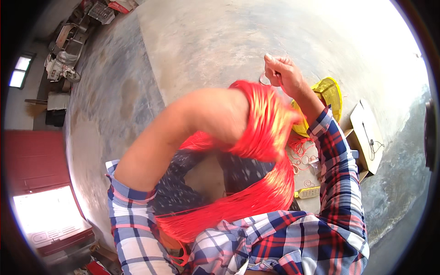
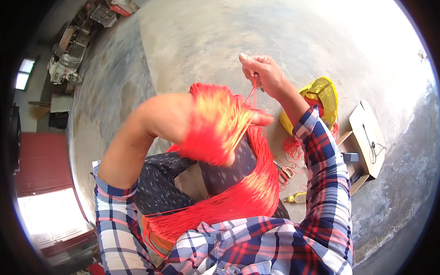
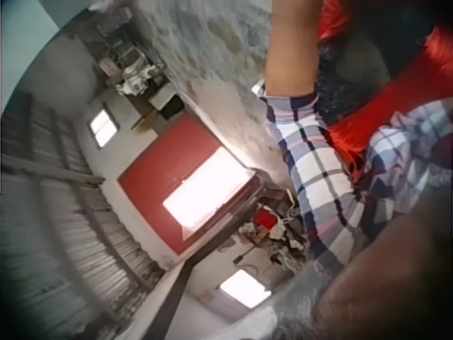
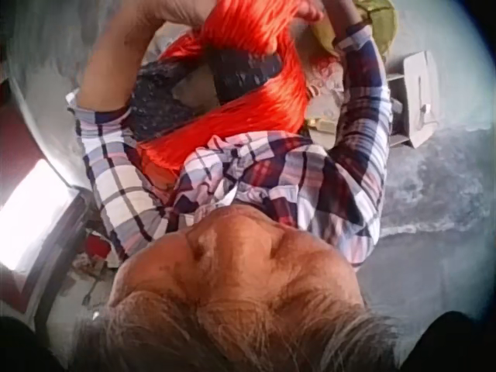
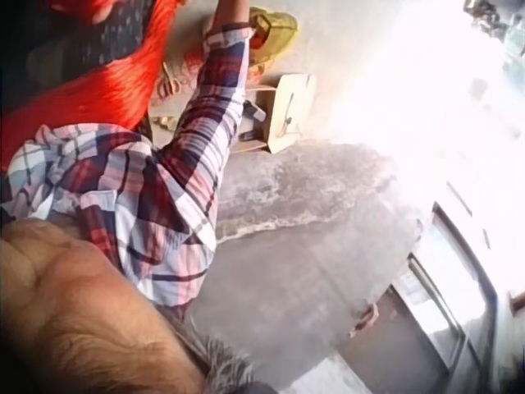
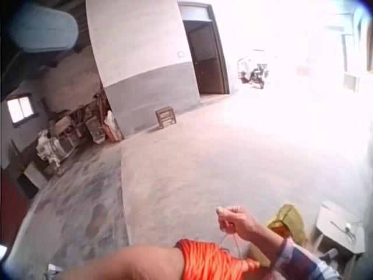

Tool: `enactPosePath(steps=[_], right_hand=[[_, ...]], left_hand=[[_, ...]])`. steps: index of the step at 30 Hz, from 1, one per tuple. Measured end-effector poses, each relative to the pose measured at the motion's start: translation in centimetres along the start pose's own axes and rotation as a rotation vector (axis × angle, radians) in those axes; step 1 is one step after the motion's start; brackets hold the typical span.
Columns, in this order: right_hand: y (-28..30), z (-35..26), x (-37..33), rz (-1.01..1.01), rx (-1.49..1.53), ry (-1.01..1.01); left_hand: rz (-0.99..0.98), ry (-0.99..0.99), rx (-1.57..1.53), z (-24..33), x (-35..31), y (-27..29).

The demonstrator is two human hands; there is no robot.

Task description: The person is winding red plastic twine into a bundle, using their legs as a frame and then wrapping it around their hand.

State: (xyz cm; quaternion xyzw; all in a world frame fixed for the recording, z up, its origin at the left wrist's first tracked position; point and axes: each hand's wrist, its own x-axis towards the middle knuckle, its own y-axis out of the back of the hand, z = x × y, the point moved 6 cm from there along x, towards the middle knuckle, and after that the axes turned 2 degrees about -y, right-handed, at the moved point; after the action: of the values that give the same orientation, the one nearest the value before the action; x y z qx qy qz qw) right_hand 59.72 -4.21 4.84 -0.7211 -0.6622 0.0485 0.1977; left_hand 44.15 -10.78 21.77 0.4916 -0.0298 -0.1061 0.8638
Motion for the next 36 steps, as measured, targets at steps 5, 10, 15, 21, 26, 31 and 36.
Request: enactPosePath(steps=[5, 10, 15, 21, 26, 31, 36], right_hand=[[6.1, 4.3, -5.1, 0.197, 0.130, -0.058], [4.4, 2.1, -9.1, 0.211, 0.215, -0.101], [4.2, -5.2, -10.2, 0.181, 0.536, 0.226], [-5.1, -4.5, -7.9, 0.086, -0.190, -0.065], [-10.2, -5.2, -8.0, -0.309, -0.202, -0.106], [-12.6, -5.7, -8.1, -0.409, -0.424, -0.137], [-19.7, -9.6, -10.5, -0.815, -0.404, -0.001]], left_hand=[[0.579, -0.106, -1.406, -2.3, 4.6, 8.0], [0.857, 0.710, 0.564, -8.2, -0.1, 13.1], [-0.246, 0.588, 0.449, -5.3, 3.4, -0.9], [0.254, -0.048, -0.532, -1.4, 1.9, 4.0], [0.535, 0.108, -0.692, -2.1, -3.2, 5.2], [0.683, 0.352, -0.783, -3.1, -9.3, 4.5], [0.834, 0.620, -0.559, -6.1, -15.0, 5.9]])
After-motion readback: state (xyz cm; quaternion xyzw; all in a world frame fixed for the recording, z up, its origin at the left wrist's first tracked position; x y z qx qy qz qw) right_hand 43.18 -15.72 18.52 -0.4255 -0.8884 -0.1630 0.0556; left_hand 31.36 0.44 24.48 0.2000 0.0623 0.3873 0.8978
